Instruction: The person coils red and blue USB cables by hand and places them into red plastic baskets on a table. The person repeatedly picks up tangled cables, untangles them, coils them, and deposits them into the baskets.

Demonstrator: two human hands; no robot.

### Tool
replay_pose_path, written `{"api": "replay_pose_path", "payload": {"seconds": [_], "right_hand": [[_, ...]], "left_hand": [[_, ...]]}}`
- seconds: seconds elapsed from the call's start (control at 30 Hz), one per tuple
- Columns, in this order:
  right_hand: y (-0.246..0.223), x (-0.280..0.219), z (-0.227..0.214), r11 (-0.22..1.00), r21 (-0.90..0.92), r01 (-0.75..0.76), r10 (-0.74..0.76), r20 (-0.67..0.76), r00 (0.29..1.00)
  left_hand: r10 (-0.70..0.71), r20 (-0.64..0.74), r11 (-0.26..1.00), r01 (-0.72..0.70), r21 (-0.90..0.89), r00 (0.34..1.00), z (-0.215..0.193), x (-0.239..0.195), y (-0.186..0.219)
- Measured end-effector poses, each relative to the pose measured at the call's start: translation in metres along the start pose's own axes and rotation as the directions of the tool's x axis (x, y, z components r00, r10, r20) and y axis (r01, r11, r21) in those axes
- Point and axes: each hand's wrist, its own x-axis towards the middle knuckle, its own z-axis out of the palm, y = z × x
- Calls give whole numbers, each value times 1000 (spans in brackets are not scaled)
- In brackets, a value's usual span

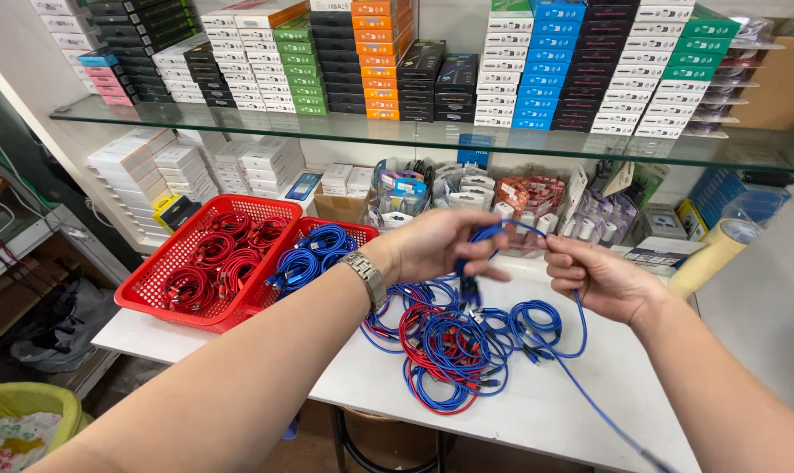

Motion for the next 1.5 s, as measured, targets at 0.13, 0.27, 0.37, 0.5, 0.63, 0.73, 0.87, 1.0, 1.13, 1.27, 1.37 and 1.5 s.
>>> {"api": "replay_pose_path", "payload": {"seconds": [0.13,0.27,0.37,0.5,0.63,0.73,0.87,1.0,1.13,1.27,1.37,1.5], "right_hand": [[35,9,36,999,6,-49,49,-43,998],[67,7,76,910,-350,-222,228,-23,973],[68,1,80,905,-322,-279,346,172,922],[42,-2,50,937,-232,-262,318,252,914],[17,1,22,573,-765,-295,389,-63,919],[8,8,9,378,-864,-333,304,-223,926],[5,27,-10,322,-863,-390,195,-343,919],[14,48,-31,372,-829,-419,108,-409,906],[1,40,-63,637,-655,-407,76,-472,878],[-21,7,-90,888,-382,-254,231,-106,967],[-16,-10,-82,963,-240,-121,114,-42,993],[32,11,-9,776,-630,-5,-1,-9,1000]], "left_hand": [[209,-204,896,-271,-353,956,15,21,25],[301,-526,951,-293,101,795,5,40,36],[509,-449,553,121,824,734,-13,23,26],[366,-301,-93,357,929,880,-29,-26,-2],[144,-268,-191,292,937,953,-40,-53,-18],[93,-291,-295,306,905,952,-53,-63,-26],[72,-210,-278,222,935,975,-70,-62,-35],[-276,-447,21,470,882,851,-67,-51,-27],[-709,-189,583,715,386,679,-51,-67,7],[-443,16,896,443,5,896,-44,-104,42],[-32,112,930,71,-361,993,-42,-107,54],[206,-287,639,-351,-684,935,-43,-61,59]]}}
